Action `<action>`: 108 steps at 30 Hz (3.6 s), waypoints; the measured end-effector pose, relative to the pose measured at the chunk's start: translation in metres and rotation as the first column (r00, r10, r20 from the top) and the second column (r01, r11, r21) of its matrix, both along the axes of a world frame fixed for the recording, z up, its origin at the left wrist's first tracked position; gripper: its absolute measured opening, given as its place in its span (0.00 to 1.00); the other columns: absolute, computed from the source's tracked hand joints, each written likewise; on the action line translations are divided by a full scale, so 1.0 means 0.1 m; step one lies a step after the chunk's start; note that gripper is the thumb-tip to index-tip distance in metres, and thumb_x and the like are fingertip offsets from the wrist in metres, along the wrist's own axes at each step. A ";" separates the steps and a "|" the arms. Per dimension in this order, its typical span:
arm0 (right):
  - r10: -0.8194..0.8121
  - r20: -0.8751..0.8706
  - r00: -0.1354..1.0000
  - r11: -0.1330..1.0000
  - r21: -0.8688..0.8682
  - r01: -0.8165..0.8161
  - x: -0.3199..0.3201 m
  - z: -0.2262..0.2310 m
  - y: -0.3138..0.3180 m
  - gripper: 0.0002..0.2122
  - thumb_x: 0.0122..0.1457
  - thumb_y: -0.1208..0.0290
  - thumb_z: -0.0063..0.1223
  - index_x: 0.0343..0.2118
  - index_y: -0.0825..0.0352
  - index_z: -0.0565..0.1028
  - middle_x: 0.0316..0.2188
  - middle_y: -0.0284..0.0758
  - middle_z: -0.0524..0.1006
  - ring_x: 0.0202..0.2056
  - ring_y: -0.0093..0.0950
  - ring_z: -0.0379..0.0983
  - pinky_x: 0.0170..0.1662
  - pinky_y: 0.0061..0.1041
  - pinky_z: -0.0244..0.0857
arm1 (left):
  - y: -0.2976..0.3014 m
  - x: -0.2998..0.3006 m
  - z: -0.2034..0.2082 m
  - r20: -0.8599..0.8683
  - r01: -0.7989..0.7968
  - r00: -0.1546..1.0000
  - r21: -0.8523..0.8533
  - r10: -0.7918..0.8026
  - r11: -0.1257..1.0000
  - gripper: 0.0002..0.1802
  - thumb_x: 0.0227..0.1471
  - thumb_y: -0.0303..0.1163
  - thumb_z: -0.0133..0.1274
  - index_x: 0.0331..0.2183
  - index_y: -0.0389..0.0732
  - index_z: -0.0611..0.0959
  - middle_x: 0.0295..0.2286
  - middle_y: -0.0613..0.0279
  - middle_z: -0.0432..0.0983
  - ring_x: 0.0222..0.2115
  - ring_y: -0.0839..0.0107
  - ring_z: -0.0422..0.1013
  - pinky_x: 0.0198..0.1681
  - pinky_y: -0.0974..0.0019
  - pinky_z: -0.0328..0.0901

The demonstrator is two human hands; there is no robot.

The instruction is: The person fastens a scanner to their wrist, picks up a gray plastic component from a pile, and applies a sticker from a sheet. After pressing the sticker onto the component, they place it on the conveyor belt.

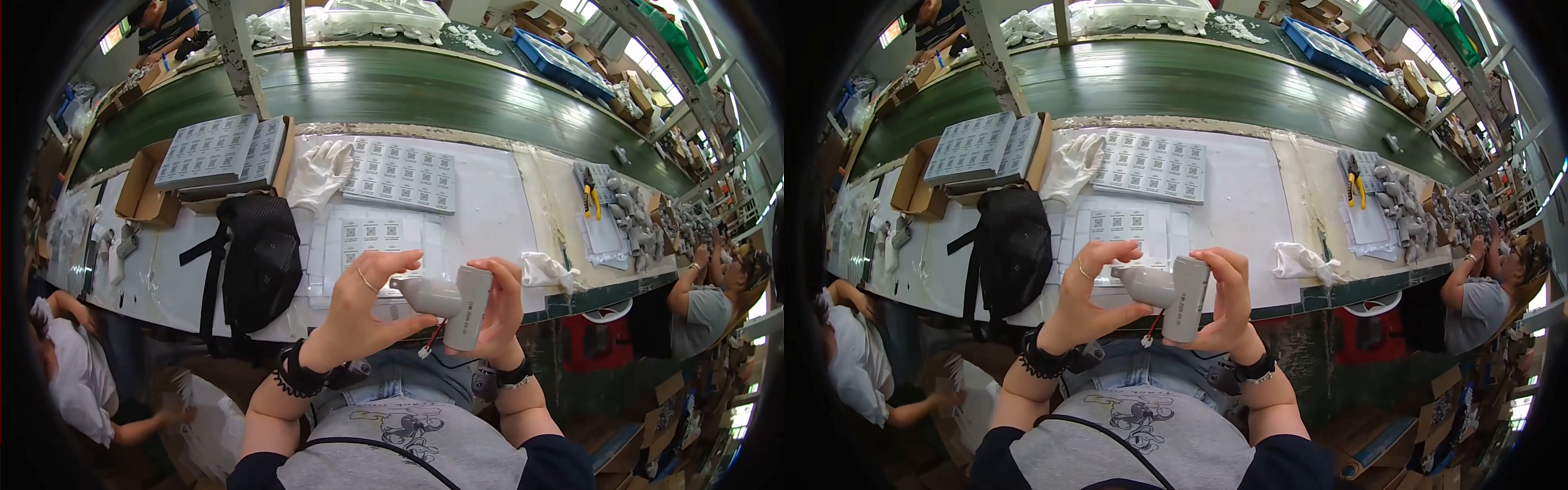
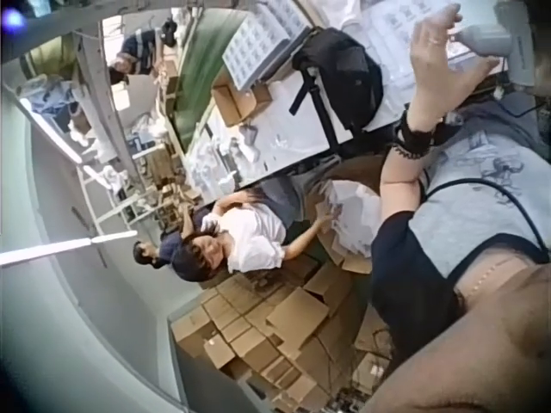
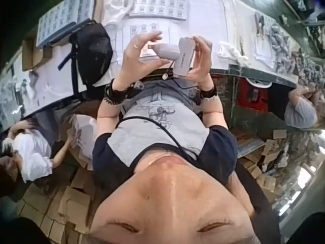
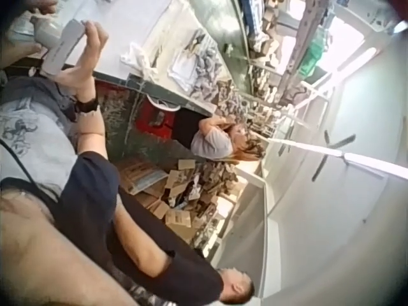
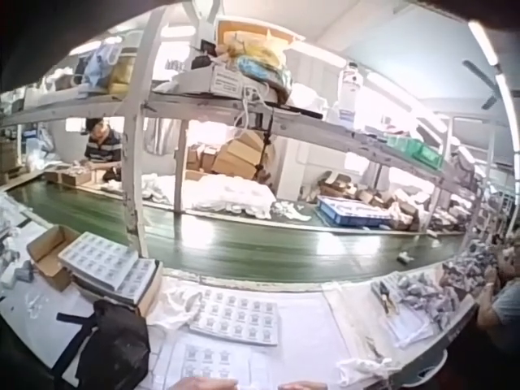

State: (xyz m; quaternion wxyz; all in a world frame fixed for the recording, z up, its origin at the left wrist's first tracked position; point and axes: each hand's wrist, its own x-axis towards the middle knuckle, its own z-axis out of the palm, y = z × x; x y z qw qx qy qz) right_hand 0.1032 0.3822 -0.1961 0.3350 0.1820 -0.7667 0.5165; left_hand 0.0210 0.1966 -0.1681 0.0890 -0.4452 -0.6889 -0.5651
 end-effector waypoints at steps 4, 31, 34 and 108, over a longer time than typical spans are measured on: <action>0.014 0.050 0.999 0.998 0.066 -0.017 0.02 0.03 -0.01 0.46 0.26 0.55 0.71 0.50 0.73 0.59 0.43 0.41 0.62 0.45 0.33 0.61 0.46 0.29 0.59 | -0.05 -0.04 0.14 0.006 0.264 0.962 -0.266 -0.272 0.927 0.38 0.34 0.36 0.64 0.48 0.39 0.66 0.32 0.57 0.72 0.31 0.63 0.70 0.35 0.66 0.64; 0.101 0.242 0.965 0.961 0.226 -0.158 -0.08 0.44 -0.17 0.39 0.28 0.61 0.70 0.47 0.68 0.63 0.47 0.42 0.62 0.51 0.39 0.59 0.51 0.34 0.58 | -0.02 -0.05 -0.27 0.626 0.585 0.578 0.131 -0.524 0.801 0.38 0.41 0.51 0.56 0.48 0.35 0.65 0.44 0.57 0.65 0.45 0.69 0.63 0.47 0.68 0.59; 0.085 0.260 0.962 0.955 0.255 -0.153 -0.11 0.37 -0.23 0.39 0.26 0.62 0.71 0.46 0.66 0.63 0.46 0.40 0.63 0.52 0.39 0.58 0.52 0.35 0.56 | -0.02 -0.07 -0.29 0.743 0.634 0.421 0.169 -0.521 0.754 0.41 0.40 0.57 0.54 0.46 0.35 0.65 0.42 0.58 0.65 0.45 0.70 0.63 0.46 0.68 0.59; -0.888 0.357 0.290 0.450 0.805 0.386 -3.01 -0.23 3.78 0.22 0.45 0.62 0.53 0.45 0.59 0.68 0.34 0.41 0.74 0.37 0.39 0.71 0.41 0.33 0.66 | -0.99 -0.82 -0.14 0.898 -0.002 0.437 -0.053 0.049 0.999 0.24 0.56 0.33 0.42 0.52 0.33 0.60 0.44 0.61 0.65 0.44 0.71 0.62 0.47 0.70 0.56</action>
